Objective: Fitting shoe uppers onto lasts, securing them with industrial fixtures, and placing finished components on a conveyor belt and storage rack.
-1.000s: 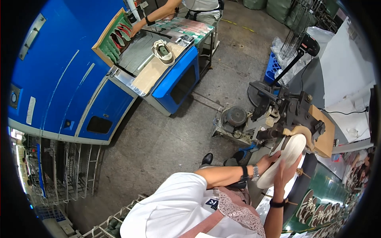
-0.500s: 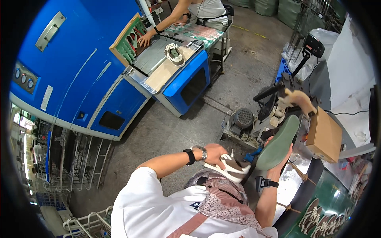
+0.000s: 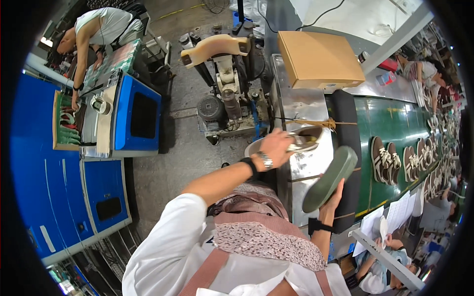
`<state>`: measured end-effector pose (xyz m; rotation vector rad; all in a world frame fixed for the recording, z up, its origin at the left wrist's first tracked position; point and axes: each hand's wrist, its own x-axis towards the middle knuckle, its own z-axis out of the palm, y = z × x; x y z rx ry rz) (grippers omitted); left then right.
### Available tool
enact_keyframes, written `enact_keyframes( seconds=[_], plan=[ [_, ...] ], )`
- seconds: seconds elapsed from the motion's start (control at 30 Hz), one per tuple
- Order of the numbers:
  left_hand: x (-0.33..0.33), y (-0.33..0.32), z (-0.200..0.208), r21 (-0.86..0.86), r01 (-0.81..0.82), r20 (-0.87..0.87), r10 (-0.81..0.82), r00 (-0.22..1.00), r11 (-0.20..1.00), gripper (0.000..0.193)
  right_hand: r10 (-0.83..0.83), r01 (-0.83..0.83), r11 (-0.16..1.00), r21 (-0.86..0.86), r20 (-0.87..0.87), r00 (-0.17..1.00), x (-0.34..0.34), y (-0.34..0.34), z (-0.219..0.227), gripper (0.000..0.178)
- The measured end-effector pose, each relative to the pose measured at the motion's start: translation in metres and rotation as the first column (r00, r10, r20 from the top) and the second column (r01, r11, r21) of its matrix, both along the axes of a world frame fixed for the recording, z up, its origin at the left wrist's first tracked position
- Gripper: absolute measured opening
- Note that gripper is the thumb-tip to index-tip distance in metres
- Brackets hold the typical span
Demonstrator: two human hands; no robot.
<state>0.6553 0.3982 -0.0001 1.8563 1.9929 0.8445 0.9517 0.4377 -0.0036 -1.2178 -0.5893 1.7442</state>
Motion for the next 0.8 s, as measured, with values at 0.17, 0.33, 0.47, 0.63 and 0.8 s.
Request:
enact_keyframes(
  seconds=[0.17,0.33,0.47,0.63,0.8],
  plan=[
    [0.099,0.068,-0.072,-0.356,0.302,-0.226,-0.395,0.891,0.884,0.036,-0.166,0.009,0.982,0.188,0.846,0.507,0.106,-0.043,-0.088,0.053],
    [0.063,0.020,-0.050,-0.099,0.368,0.085,-0.361,0.929,0.924,0.044,-0.017,-0.141,0.989,0.042,0.985,0.171,0.160,-0.071,-0.136,0.063],
    [-0.084,-0.059,-0.028,-0.037,-0.092,0.028,0.093,0.995,0.995,0.036,-0.078,-0.182,0.979,0.093,0.993,0.090,0.167,-0.071,-0.157,0.056],
    [-0.347,-0.197,0.018,0.022,-0.817,-0.323,0.777,0.540,0.576,0.046,0.047,-0.158,0.985,-0.068,0.990,-0.135,0.107,-0.058,-0.146,0.061],
    [-0.598,-0.318,0.019,-0.196,-0.953,-0.267,0.948,-0.173,-0.230,0.090,0.058,-0.301,0.951,-0.072,0.997,-0.056,-0.002,-0.063,-0.165,0.064]
  ],
)
